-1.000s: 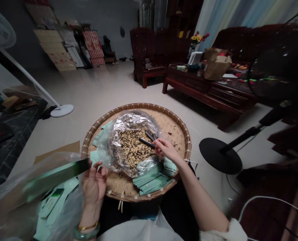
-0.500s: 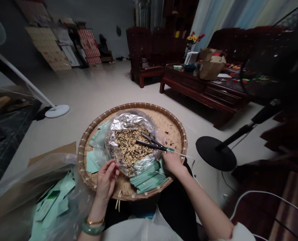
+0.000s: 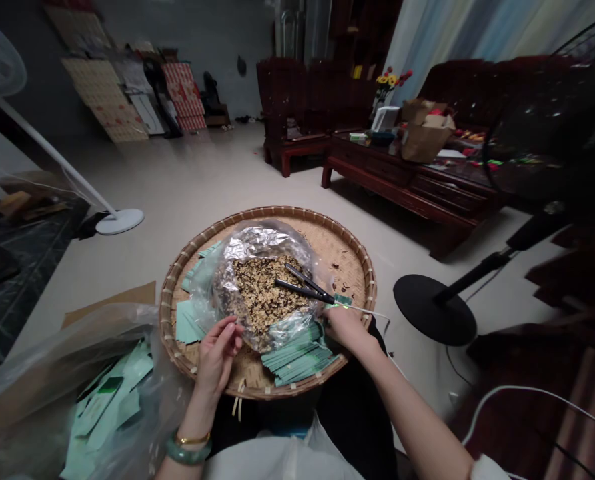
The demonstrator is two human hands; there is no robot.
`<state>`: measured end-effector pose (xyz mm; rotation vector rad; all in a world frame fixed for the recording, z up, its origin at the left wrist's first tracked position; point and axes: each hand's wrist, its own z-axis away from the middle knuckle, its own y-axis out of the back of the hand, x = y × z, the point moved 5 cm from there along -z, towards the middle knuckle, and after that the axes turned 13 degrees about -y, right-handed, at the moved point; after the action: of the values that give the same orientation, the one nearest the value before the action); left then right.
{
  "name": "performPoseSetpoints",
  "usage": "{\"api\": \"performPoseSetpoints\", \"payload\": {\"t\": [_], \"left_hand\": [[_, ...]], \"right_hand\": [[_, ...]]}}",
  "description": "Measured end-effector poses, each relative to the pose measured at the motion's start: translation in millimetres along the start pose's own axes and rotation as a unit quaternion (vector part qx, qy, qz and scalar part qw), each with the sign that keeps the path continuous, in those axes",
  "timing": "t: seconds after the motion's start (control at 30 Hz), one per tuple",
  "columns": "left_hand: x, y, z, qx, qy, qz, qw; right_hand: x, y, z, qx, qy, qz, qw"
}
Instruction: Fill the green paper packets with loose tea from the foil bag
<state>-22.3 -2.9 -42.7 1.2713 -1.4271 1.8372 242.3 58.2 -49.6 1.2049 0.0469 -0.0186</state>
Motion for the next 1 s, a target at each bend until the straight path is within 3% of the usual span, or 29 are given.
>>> {"api": "performPoseSetpoints", "payload": {"t": [0.2,0.33,0.57,0.77,0.9,1.0], "left_hand": [[2,-1.3,0,-0.001,0.002,-0.004,1.0],[0,-3.3,1,-0.011,0.005,-0.012,1.0],[0,-5.8,1,-0.02,0.009,-0.016,1.0],[-2,-2.0,0,-0.035,-0.003,-0.037,0.999],[2,-9.8,2,-0.116,-0.051,-0.136,0.983],[14,-31.9,12,-0.23,-0.171,-0.265,0.921]], "right_hand": [[5,3,3,0.017,0.004,-0.068,0.998],[6,3,5,0.047,0.002,-0.03,0.998],[0,-1,-4,-0.009,-0.026,-0.033,0.999],[6,7,2,0.039,-0.034,-0.084,0.995],[17,38,26,0.112,-0.023,-0.274,0.955],[8,59,45,0.098,0.025,-0.446,0.89]]}}
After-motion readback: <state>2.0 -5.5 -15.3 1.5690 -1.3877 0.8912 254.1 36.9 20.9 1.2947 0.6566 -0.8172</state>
